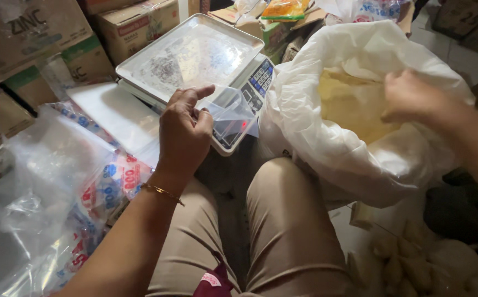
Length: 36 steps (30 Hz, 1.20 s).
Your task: The person scoops a yellow powder from a large sack into small plastic bags using a blue scoop. They place each bag on a digital scale to measure the weight, adjust the amount as needed, and then tie the bag closed before setting it aside.
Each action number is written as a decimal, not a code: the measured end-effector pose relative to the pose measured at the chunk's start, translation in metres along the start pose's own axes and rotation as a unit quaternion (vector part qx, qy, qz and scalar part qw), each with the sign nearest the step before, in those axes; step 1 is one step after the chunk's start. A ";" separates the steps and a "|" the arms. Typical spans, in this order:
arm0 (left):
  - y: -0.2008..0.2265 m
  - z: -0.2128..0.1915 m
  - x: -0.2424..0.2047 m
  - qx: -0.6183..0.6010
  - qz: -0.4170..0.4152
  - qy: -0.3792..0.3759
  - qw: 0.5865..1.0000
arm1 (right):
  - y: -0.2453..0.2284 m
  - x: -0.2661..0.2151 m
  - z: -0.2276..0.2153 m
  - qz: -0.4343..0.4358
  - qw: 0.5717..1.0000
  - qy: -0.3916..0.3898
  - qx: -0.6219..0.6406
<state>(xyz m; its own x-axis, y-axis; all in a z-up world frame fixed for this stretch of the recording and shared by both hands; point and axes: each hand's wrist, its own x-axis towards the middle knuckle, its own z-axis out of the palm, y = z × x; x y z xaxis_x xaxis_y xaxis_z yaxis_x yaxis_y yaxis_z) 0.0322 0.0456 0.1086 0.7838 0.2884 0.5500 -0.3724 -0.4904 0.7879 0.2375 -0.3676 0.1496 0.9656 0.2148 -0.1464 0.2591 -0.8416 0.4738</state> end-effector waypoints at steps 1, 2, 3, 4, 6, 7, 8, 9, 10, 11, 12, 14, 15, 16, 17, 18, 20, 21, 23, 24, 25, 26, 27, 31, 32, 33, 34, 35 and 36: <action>-0.001 0.001 0.000 0.001 0.003 -0.001 1.000 | -0.003 0.001 0.004 -0.053 0.998 0.002 -0.022; -0.001 0.004 0.000 0.002 0.005 -0.003 1.000 | -0.005 0.001 0.005 0.004 1.000 -0.017 -0.003; -0.002 0.005 0.000 0.004 0.008 -0.004 1.000 | -0.008 0.000 0.006 0.059 0.997 -0.036 0.017; -0.003 0.004 0.000 0.000 0.006 -0.008 1.000 | -0.006 -0.001 0.004 0.114 0.991 -0.056 0.037; -0.005 0.005 0.000 -0.013 0.003 -0.018 1.000 | 0.011 -0.008 -0.005 0.108 0.994 -0.022 0.025; -0.005 0.006 0.001 -0.008 0.000 -0.018 1.000 | 0.018 -0.010 -0.007 0.108 0.994 -0.005 0.017; -0.005 0.007 0.001 -0.003 -0.002 -0.018 1.000 | 0.022 -0.010 -0.007 0.111 0.994 0.002 -0.001; -0.005 0.008 0.002 0.002 -0.004 -0.016 1.000 | 0.024 -0.008 -0.006 0.111 0.994 0.004 -0.015; -0.003 0.011 0.002 -0.001 -0.004 -0.019 1.000 | 0.024 -0.005 -0.002 0.110 0.994 0.002 -0.019; -0.002 0.014 0.002 -0.003 -0.004 -0.020 1.000 | 0.021 -0.003 0.006 0.097 0.995 -0.009 -0.005; 0.000 0.018 0.002 -0.005 -0.005 -0.022 1.000 | 0.016 0.001 0.016 0.086 0.996 -0.020 0.008; 0.001 0.021 0.000 -0.022 0.006 -0.029 0.999 | 0.010 0.012 0.037 0.067 0.996 -0.034 0.039; 0.000 0.019 -0.001 -0.028 0.010 -0.032 0.999 | 0.009 0.018 0.045 0.062 0.996 -0.037 0.056; -0.002 0.013 -0.002 -0.020 -0.003 -0.032 0.999 | 0.008 0.023 0.054 0.060 0.995 -0.040 0.076; -0.003 0.011 -0.002 -0.016 -0.015 -0.034 0.999 | 0.015 0.027 0.060 0.060 0.993 -0.042 0.095; -0.005 0.009 -0.002 -0.012 -0.027 -0.037 0.999 | 0.019 0.030 0.067 0.058 0.991 -0.042 0.112; -0.008 0.005 -0.001 0.008 -0.012 -0.027 1.000 | 0.029 0.035 0.078 0.047 0.990 -0.032 0.133; -0.009 0.006 0.000 0.018 -0.004 -0.023 1.000 | 0.033 0.037 0.082 0.035 0.989 -0.012 0.141; -0.010 0.013 0.001 0.005 -0.008 -0.027 1.000 | 0.034 0.043 0.087 0.029 0.989 0.009 0.142; -0.010 0.017 0.001 -0.001 -0.011 -0.028 1.000 | 0.031 0.046 0.088 0.036 0.989 0.007 0.146; -0.010 0.020 0.000 -0.010 -0.013 -0.031 0.999 | 0.027 0.049 0.087 0.040 0.988 0.006 0.151; -0.010 0.023 0.000 -0.018 -0.015 -0.034 0.999 | 0.025 0.051 0.085 0.062 0.981 -0.027 0.183; -0.010 0.025 -0.001 -0.027 -0.017 -0.036 0.999 | 0.022 0.050 0.083 0.082 0.971 -0.060 0.215; -0.015 0.025 0.001 -0.006 -0.003 -0.032 0.999 | 0.004 0.043 0.074 0.093 0.862 -0.094 0.489; -0.017 0.024 0.002 -0.003 -0.002 -0.030 1.000 | -0.002 0.041 0.071 0.105 0.853 -0.086 0.504; -0.019 0.024 0.002 0.000 -0.002 -0.027 1.000 | -0.007 0.038 0.067 0.116 0.844 -0.077 0.519; -0.021 0.023 0.002 0.000 -0.013 -0.030 0.999 | -0.013 0.035 0.061 0.127 0.834 -0.068 0.533; -0.022 0.023 0.002 -0.001 -0.024 -0.034 0.999 | -0.013 0.031 0.053 0.117 0.827 -0.080 0.544; -0.024 0.024 0.002 -0.002 -0.035 -0.037 0.999 | -0.011 0.027 0.045 0.107 0.820 -0.092 0.554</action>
<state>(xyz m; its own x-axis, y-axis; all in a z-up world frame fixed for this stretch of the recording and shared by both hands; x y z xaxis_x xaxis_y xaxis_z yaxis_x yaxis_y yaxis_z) 0.0545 0.0384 0.0847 0.8427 0.2607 0.4710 -0.3168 -0.4671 0.8255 0.2596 -0.3745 0.1011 0.9407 0.0116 -0.3391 -0.1920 -0.8057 -0.5604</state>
